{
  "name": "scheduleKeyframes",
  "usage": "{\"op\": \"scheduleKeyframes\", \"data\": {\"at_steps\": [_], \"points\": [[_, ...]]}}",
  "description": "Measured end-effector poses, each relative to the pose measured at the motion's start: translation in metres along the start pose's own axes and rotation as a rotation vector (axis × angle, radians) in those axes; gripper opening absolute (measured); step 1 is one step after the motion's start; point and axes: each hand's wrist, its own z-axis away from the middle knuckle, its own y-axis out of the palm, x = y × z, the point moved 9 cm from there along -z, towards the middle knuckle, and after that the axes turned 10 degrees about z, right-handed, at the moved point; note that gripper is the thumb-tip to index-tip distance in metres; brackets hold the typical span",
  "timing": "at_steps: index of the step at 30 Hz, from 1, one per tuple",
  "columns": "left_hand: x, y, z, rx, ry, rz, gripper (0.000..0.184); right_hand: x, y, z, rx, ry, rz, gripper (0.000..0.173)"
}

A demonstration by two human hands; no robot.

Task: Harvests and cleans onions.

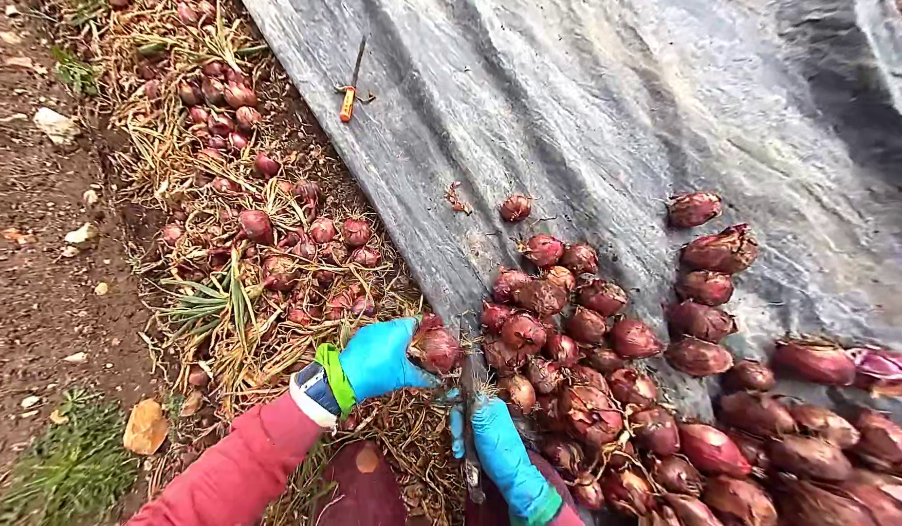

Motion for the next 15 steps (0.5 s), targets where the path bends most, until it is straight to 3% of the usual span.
{"op": "scheduleKeyframes", "data": {"at_steps": [3, 6, 8, 10, 12, 15], "points": [[-0.017, 0.031, 0.057, 0.241, 0.03, 0.021, 0.06, 0.045, 0.016, 0.014, -0.045, -0.137, 0.182, 0.08], [-0.008, 0.026, 0.087, 0.313, 0.047, -0.12, 0.052, 0.048, 0.024, 0.041, 0.055, -0.031, 0.405, 0.083], [0.0, 0.014, 0.098, 0.223, 0.043, -0.138, 0.05, 0.047, 0.022, 0.06, 0.093, -0.024, 0.296, 0.083], [0.003, 0.006, 0.108, 0.028, 0.038, -0.001, 0.048, 0.04, 0.017, 0.075, 0.059, -0.036, 0.22, 0.085], [-0.014, 0.017, 0.126, -0.04, 0.045, 0.038, 0.046, 0.023, 0.019, 0.089, 0.133, 0.016, 0.412, 0.09], [-0.068, 0.072, 0.15, 0.283, 0.121, -0.221, 0.04, 0.021, 0.019, 0.11, 0.205, 0.001, 0.6, 0.089]]}}
